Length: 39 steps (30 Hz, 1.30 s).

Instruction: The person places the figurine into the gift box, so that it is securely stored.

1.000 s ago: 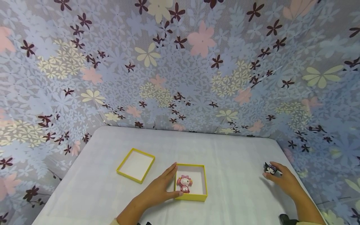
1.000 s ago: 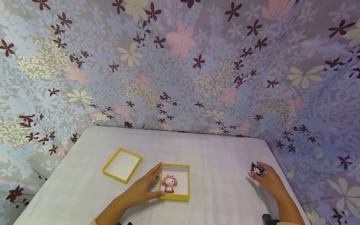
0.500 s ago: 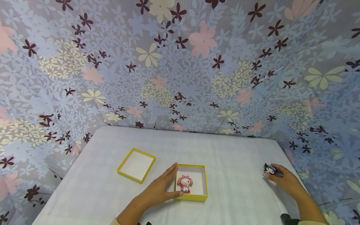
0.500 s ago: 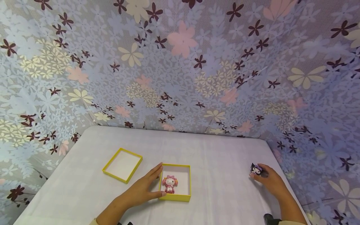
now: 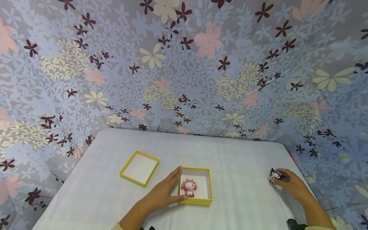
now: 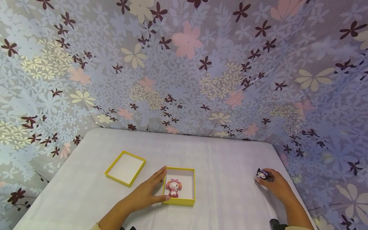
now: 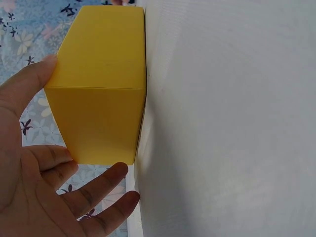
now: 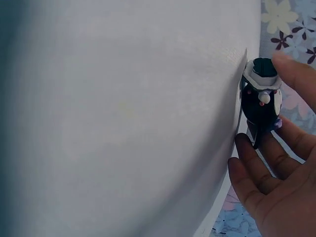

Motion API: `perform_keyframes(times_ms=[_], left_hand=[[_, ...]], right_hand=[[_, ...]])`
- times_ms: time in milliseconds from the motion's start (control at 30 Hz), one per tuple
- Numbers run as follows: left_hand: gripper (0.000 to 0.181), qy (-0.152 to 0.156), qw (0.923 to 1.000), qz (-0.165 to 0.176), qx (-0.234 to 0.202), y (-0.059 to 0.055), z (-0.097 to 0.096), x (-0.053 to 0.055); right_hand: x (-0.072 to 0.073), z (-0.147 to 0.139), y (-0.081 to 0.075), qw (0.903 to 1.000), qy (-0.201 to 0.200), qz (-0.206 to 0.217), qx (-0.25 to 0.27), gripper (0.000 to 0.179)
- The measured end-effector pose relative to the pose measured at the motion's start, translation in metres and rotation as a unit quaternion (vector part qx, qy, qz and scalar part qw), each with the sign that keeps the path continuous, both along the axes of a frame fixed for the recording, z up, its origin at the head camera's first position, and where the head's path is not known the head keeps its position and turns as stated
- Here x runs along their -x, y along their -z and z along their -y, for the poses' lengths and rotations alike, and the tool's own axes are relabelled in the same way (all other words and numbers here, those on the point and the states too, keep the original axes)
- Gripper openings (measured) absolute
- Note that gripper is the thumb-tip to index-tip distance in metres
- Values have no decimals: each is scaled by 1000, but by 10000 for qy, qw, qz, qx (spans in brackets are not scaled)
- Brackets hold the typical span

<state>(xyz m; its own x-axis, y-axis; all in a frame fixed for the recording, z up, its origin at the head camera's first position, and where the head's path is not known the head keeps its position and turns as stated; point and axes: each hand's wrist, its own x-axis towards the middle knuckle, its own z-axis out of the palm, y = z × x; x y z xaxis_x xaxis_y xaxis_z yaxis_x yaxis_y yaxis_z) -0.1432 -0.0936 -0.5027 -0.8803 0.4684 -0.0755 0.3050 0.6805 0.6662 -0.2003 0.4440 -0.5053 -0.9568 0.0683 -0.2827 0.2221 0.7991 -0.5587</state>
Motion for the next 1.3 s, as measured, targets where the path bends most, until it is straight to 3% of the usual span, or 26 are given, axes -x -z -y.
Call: perform_keyframes(times_ms=[200,367,567,1300], left_hand=[[104,43,9999,-104,-25,2,1,1],[105,74,9999,-128,-42,3,2,1],[104,59,9999,-113,-35,3,2,1],[103,81,9998,-158,-79,3,3,-1]], right_hand=[[1,1,3,9995,-193,-216,-109,93],[1,4,5,9997,-91,-150,-173,97],[-3,16,-3,9998,31,-153,-94,99],[-24,75,-26,9929,-132,-1109,416,88]])
